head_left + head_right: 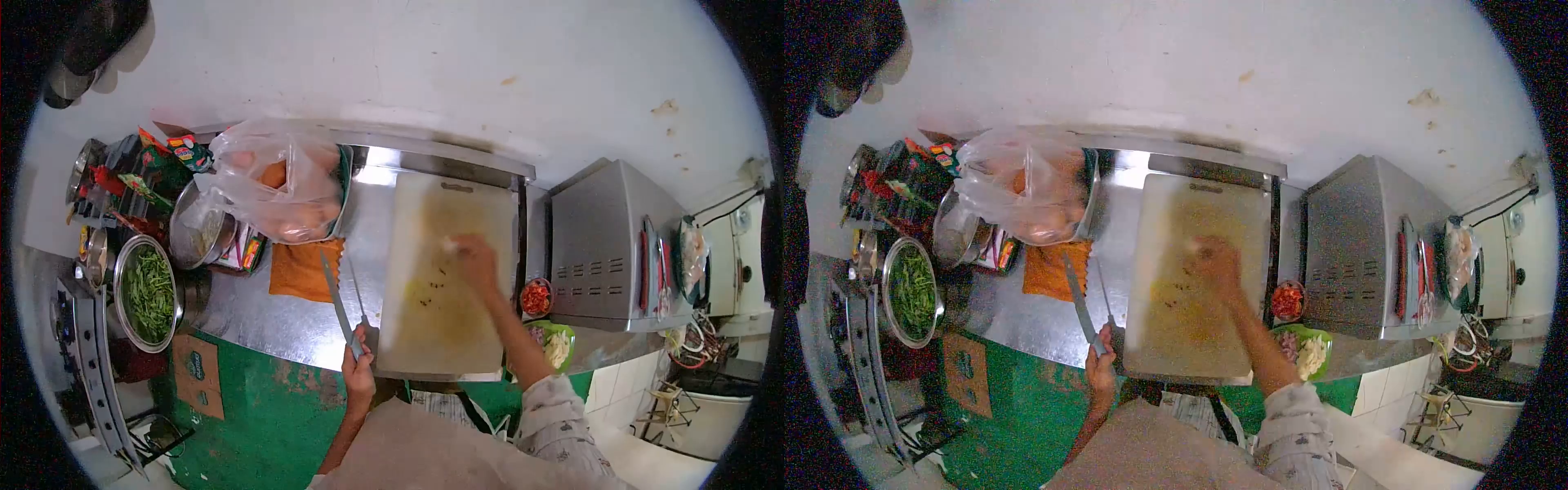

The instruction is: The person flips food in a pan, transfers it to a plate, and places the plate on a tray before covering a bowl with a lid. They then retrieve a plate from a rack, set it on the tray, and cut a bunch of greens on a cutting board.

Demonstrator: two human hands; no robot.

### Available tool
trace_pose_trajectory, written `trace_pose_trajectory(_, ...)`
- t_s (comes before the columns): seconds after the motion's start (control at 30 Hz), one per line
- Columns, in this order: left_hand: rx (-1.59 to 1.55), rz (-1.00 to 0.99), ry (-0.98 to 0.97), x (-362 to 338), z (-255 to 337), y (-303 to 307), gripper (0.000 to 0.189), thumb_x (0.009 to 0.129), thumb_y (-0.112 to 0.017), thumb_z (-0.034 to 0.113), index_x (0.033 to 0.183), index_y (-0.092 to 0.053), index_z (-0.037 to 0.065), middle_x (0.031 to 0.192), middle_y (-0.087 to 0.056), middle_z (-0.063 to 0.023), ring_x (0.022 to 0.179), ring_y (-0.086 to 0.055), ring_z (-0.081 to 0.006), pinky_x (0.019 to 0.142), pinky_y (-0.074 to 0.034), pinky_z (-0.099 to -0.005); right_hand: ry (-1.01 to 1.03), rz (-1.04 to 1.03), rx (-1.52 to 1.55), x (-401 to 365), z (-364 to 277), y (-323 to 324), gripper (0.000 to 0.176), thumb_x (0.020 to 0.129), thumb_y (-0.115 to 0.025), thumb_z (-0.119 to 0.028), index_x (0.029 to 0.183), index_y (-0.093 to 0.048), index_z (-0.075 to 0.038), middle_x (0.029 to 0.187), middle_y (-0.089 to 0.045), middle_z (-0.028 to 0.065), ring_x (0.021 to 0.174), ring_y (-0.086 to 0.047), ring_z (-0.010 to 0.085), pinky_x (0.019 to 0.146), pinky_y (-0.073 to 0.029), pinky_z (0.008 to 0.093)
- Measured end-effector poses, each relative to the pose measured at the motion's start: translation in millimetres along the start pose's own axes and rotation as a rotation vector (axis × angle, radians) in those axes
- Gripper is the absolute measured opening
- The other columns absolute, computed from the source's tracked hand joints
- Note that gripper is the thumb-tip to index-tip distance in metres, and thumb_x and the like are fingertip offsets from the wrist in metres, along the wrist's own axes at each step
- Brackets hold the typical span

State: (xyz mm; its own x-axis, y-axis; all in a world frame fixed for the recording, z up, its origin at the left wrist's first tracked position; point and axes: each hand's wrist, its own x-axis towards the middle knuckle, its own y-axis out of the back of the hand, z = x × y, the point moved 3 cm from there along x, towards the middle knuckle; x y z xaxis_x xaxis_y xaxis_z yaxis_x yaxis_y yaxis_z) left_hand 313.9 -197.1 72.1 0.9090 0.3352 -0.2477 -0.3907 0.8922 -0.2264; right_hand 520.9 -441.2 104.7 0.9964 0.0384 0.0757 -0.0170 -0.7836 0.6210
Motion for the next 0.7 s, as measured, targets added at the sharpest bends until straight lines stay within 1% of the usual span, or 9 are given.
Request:
trace_pose_trajectory(0.1, 0.015, -0.053, 0.005, -4, -2, 0, 0.053, 0.078, -0.044, -0.002, 0.131, -0.042, -0.005, 0.125, -0.049, -0.0095, 0.102, -0.047, -0.0163, 0.094, -0.037, -0.0294, 0.059, 0.153, -0.208, 34, 61, 41, 0.028, 0.078, -0.058, 0.004, 0.103, -0.067, -0.003, 0.099, -0.063, 0.0117, 0.088, -0.061, 0.0227, 0.074, -0.05, 0.0309)
trace_pose_trajectory(0.17, -0.025, -0.055, 0.042, -6, -10, 1, 0.052, 0.078, -0.043, -0.003, 0.13, -0.043, -0.006, 0.122, -0.05, -0.0114, 0.107, -0.048, -0.0198, 0.097, -0.036, -0.032, 0.077, 0.223, -0.597, 34, 70, 49, 0.023, 0.08, -0.059, 0.001, 0.102, -0.066, -0.002, 0.096, -0.062, 0.0131, 0.093, -0.058, 0.0265, 0.08, -0.048, 0.0332)
trace_pose_trajectory(0.2, -0.024, -0.058, 0.046, -6, -9, -1, 0.052, 0.078, -0.043, -0.003, 0.13, -0.043, -0.006, 0.122, -0.05, -0.0114, 0.107, -0.048, -0.0198, 0.097, -0.036, -0.032, 0.072, 0.223, -0.599, 28, 74, 41, 0.023, 0.08, -0.059, 0.001, 0.102, -0.066, -0.002, 0.096, -0.062, 0.0131, 0.093, -0.058, 0.0265, 0.08, -0.048, 0.0332)
trace_pose_trajectory(0.27, 0.041, -0.05, 0.077, -9, -7, -5, 0.05, 0.079, -0.042, -0.003, 0.129, -0.043, -0.007, 0.125, -0.049, -0.0138, 0.111, -0.047, -0.0222, 0.098, -0.035, -0.0333, -0.08, 0.277, -0.089, 3, 79, 10, 0.021, 0.082, -0.058, -0.002, 0.102, -0.065, -0.003, 0.099, -0.061, 0.014, 0.098, -0.056, 0.0293, 0.085, -0.046, 0.037)
trace_pose_trajectory(0.4, 0.067, -0.099, 0.057, -8, -19, -5, 0.047, 0.08, -0.041, -0.002, 0.126, -0.045, -0.008, 0.129, -0.049, -0.0153, 0.113, -0.048, -0.0234, 0.098, -0.035, -0.0337, 0.346, 0.087, -0.431, -64, 5, -34, 0.022, 0.084, -0.057, -0.004, 0.105, -0.064, -0.005, 0.11, -0.058, 0.0135, 0.098, -0.056, 0.0298, 0.084, -0.047, 0.0386)
trace_pose_trajectory(0.53, 0.065, -0.115, 0.058, -7, -25, -3, 0.038, 0.08, -0.042, -0.001, 0.118, -0.048, -0.007, 0.131, -0.048, -0.0171, 0.118, -0.046, -0.0251, 0.101, -0.033, -0.035, 0.217, -0.038, -0.224, -83, -20, -30, 0.026, 0.081, -0.057, 0.0, 0.106, -0.064, -0.005, 0.106, -0.061, 0.0132, 0.097, -0.058, 0.0298, 0.086, -0.047, 0.0382)
trace_pose_trajectory(0.6, 0.019, -0.109, 0.052, -7, -26, -2, 0.034, 0.081, -0.042, 0.0, 0.113, -0.05, -0.007, 0.131, -0.049, -0.0175, 0.121, -0.045, -0.0257, 0.102, -0.032, -0.0355, -0.027, 0.179, 0.064, -63, -8, 5, 0.032, 0.076, -0.056, 0.005, 0.105, -0.064, -0.004, 0.102, -0.062, 0.0133, 0.094, -0.059, 0.0311, 0.086, -0.047, 0.0391)
trace_pose_trajectory(0.67, 0.005, -0.141, 0.038, -6, -25, -1, 0.027, 0.081, -0.042, 0.001, 0.106, -0.051, -0.006, 0.132, -0.048, -0.0188, 0.124, -0.043, -0.026, 0.104, -0.03, -0.0362, 0.271, 0.367, -0.254, -29, 39, 46, 0.033, 0.074, -0.055, 0.007, 0.104, -0.064, -0.002, 0.101, -0.062, 0.0143, 0.091, -0.058, 0.0328, 0.083, -0.047, 0.0379)
trace_pose_trajectory(0.7, 0.008, -0.143, 0.04, -7, -23, -2, 0.027, 0.081, -0.042, 0.001, 0.106, -0.051, -0.006, 0.132, -0.048, -0.0188, 0.124, -0.043, -0.026, 0.104, -0.03, -0.0362, 0.198, 0.386, -0.357, -18, 59, 61, 0.031, 0.075, -0.055, 0.006, 0.104, -0.064, -0.002, 0.104, -0.061, 0.0145, 0.093, -0.058, 0.0334, 0.083, -0.046, 0.0381)
